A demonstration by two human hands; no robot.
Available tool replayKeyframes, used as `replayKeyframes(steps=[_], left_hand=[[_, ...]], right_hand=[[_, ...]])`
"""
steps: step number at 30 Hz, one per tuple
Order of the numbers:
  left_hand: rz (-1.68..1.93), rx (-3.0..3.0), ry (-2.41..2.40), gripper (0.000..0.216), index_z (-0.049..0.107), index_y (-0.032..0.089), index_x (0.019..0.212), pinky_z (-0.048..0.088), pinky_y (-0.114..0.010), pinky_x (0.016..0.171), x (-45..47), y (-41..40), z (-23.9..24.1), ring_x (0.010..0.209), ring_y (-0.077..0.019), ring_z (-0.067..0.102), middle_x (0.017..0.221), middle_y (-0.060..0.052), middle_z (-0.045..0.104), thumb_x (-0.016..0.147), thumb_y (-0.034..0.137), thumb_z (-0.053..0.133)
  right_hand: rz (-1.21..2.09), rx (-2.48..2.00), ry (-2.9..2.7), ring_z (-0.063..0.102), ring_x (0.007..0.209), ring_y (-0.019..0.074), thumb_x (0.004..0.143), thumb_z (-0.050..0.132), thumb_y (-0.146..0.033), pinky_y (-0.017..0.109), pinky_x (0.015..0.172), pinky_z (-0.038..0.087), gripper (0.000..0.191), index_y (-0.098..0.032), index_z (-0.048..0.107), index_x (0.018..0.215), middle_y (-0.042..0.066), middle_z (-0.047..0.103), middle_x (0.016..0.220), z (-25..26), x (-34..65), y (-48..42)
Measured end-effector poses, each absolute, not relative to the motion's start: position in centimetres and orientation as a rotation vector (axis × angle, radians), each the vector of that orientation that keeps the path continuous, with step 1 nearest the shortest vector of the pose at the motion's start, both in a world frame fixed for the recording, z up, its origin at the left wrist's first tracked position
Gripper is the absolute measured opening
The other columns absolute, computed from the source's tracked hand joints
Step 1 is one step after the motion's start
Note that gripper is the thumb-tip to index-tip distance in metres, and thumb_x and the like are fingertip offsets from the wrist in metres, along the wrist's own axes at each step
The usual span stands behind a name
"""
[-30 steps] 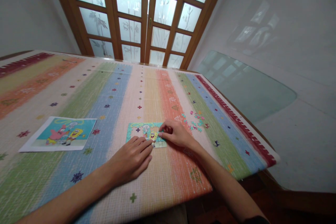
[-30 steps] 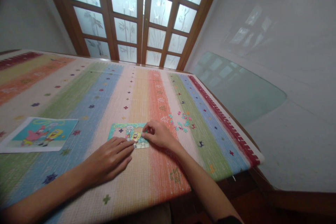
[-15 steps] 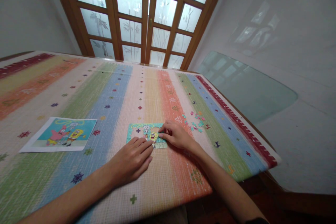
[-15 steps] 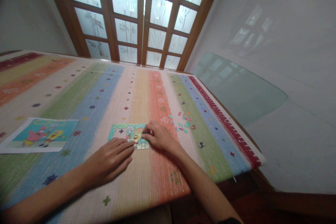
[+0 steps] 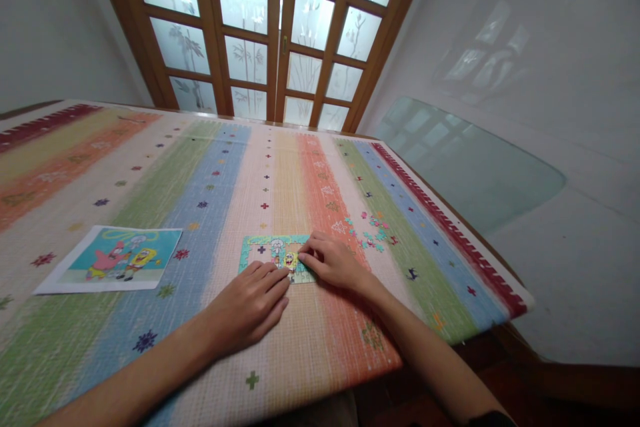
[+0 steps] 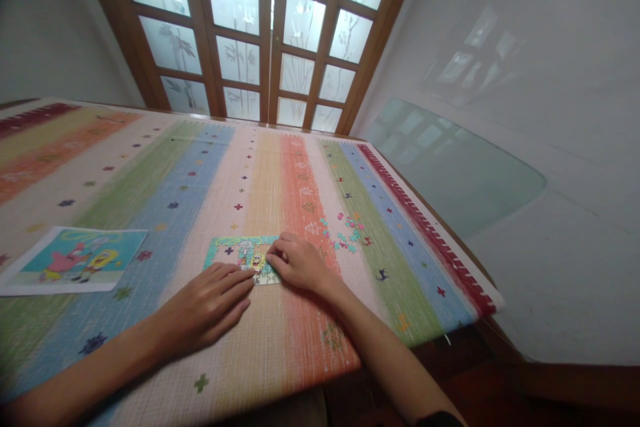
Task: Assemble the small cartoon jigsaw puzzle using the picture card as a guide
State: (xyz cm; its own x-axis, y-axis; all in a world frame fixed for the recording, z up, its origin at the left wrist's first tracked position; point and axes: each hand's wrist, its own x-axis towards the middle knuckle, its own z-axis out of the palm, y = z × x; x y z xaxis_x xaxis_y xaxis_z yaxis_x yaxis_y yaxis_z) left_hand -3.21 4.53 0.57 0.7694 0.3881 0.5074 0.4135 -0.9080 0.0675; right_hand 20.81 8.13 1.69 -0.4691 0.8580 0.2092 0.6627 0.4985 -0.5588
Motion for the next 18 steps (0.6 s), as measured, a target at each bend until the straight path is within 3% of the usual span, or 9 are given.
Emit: replayKeyframes(steps=[4, 9, 12, 18], left_hand=[[-0.841, -2.927, -0.665, 0.025, 0.066, 0.013, 0.117, 0.054, -0.047, 0.088, -3.2, 4.5, 0.5, 0.100, -0.0278, 0.065, 0.115, -0.014, 0.071, 0.103, 0.018, 0.046], [-0.840, -2.911, -0.665, 0.026, 0.065, 0.014, 0.119, 0.054, -0.047, 0.088, -3.3, 4.5, 0.5, 0.099, -0.0272, 0.065, 0.116, -0.014, 0.071, 0.102, 0.018, 0.046], [-0.825, -2.906, -0.659, 0.026, 0.064, 0.013, 0.119, 0.054, -0.047, 0.088, -3.3, 4.5, 0.6, 0.099, -0.0274, 0.065, 0.117, -0.014, 0.071, 0.103, 0.018, 0.044], [-0.803, -2.898, -0.649, 0.027, 0.064, 0.011, 0.118, 0.054, -0.048, 0.087, -3.4, 4.5, 0.7, 0.098, -0.0281, 0.065, 0.116, -0.015, 0.072, 0.104, 0.018, 0.042]], right_hand=[[0.450, -1.324, -2.228, 0.061, 0.083, 0.0184, 0.100, 0.055, -0.023, 0.031, 0.078, 0.045, 0.017, -0.019, 0.070, 0.093, 0.006, 0.068, 0.089, 1.9, 21.7, 9.0], [0.094, -1.669, -2.058, 0.062, 0.084, 0.0211, 0.093, 0.058, -0.021, 0.032, 0.077, 0.045, 0.016, -0.020, 0.073, 0.097, 0.009, 0.071, 0.095, 2.4, 26.2, 10.8], [-0.093, -1.959, -1.902, 0.064, 0.088, 0.0243, 0.094, 0.053, -0.018, 0.033, 0.076, 0.046, 0.024, -0.020, 0.075, 0.103, 0.014, 0.071, 0.101, 2.8, 30.2, 11.3], [-0.152, -2.325, -1.791, 0.067, 0.092, 0.0272, 0.092, 0.059, -0.023, 0.034, 0.073, 0.046, 0.026, -0.021, 0.079, 0.107, 0.016, 0.071, 0.102, 2.3, 36.2, 11.1]])
